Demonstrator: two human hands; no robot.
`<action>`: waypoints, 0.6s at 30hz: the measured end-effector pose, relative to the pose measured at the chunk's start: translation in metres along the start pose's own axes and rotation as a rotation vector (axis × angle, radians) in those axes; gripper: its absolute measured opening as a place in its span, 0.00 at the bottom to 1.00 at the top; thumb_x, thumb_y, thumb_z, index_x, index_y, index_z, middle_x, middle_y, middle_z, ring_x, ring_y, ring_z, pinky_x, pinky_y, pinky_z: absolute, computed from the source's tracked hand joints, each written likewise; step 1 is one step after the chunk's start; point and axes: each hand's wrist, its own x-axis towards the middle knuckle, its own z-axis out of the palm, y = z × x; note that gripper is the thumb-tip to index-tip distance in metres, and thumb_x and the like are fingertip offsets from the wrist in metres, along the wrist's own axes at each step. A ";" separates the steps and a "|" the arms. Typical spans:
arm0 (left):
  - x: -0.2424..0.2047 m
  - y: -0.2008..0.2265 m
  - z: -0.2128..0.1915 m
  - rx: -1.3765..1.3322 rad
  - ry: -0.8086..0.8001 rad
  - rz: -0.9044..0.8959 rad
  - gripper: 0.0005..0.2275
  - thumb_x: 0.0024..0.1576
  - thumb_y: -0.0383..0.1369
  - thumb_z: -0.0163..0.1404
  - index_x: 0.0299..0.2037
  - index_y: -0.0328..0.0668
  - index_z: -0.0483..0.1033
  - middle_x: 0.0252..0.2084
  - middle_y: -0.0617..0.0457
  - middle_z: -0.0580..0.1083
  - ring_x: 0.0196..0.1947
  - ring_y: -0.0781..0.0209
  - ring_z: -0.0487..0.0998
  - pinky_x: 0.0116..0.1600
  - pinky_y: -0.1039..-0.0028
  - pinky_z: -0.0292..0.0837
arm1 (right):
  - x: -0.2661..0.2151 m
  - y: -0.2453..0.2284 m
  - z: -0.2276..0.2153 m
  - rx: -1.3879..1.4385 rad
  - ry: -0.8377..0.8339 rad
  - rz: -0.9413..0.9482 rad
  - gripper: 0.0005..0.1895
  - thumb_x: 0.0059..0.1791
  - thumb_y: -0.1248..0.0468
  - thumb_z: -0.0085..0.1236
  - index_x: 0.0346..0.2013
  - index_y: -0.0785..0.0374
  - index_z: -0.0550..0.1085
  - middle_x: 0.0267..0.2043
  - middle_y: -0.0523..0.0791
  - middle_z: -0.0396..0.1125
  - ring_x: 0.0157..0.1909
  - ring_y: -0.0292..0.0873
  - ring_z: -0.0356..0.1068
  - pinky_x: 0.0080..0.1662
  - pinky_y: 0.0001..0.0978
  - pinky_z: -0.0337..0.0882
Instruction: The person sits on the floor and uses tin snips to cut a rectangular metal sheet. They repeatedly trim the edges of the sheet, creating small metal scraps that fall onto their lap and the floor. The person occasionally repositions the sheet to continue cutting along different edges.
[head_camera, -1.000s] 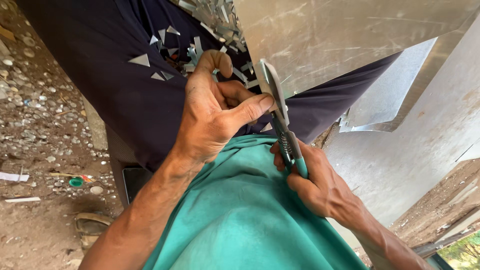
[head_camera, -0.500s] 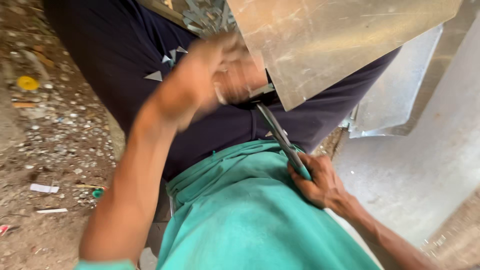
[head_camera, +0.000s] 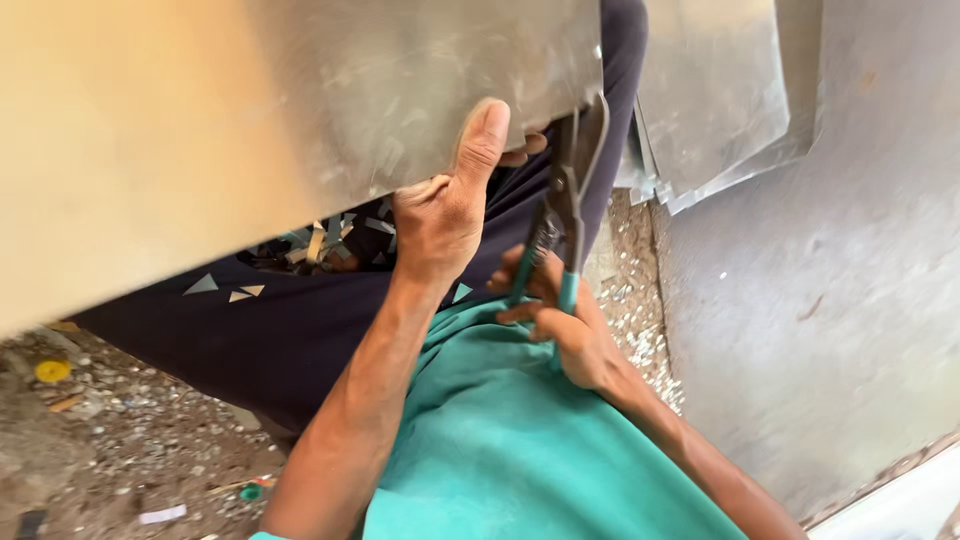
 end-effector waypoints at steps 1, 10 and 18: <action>0.000 -0.003 0.003 0.089 0.026 0.002 0.09 0.62 0.27 0.56 0.49 0.29 0.79 0.46 0.50 0.80 0.46 0.64 0.83 0.52 0.76 0.80 | 0.002 -0.006 0.003 0.025 -0.014 -0.050 0.37 0.35 0.66 0.43 0.61 0.63 0.63 0.53 0.47 0.68 0.46 0.43 0.70 0.43 0.33 0.69; 0.003 -0.019 -0.004 0.269 0.119 -0.099 0.10 0.62 0.28 0.57 0.51 0.32 0.80 0.59 0.45 0.78 0.58 0.66 0.78 0.57 0.85 0.72 | 0.016 -0.037 0.008 -0.080 0.049 -0.106 0.32 0.36 0.70 0.44 0.57 0.65 0.66 0.44 0.46 0.67 0.36 0.38 0.63 0.40 0.30 0.68; 0.006 -0.019 -0.003 0.326 0.038 0.089 0.07 0.67 0.27 0.57 0.51 0.31 0.81 0.55 0.42 0.80 0.58 0.64 0.80 0.65 0.85 0.76 | 0.028 -0.015 0.003 -0.187 0.108 -0.163 0.13 0.40 0.69 0.45 0.37 0.69 0.72 0.28 0.47 0.66 0.30 0.40 0.63 0.35 0.34 0.66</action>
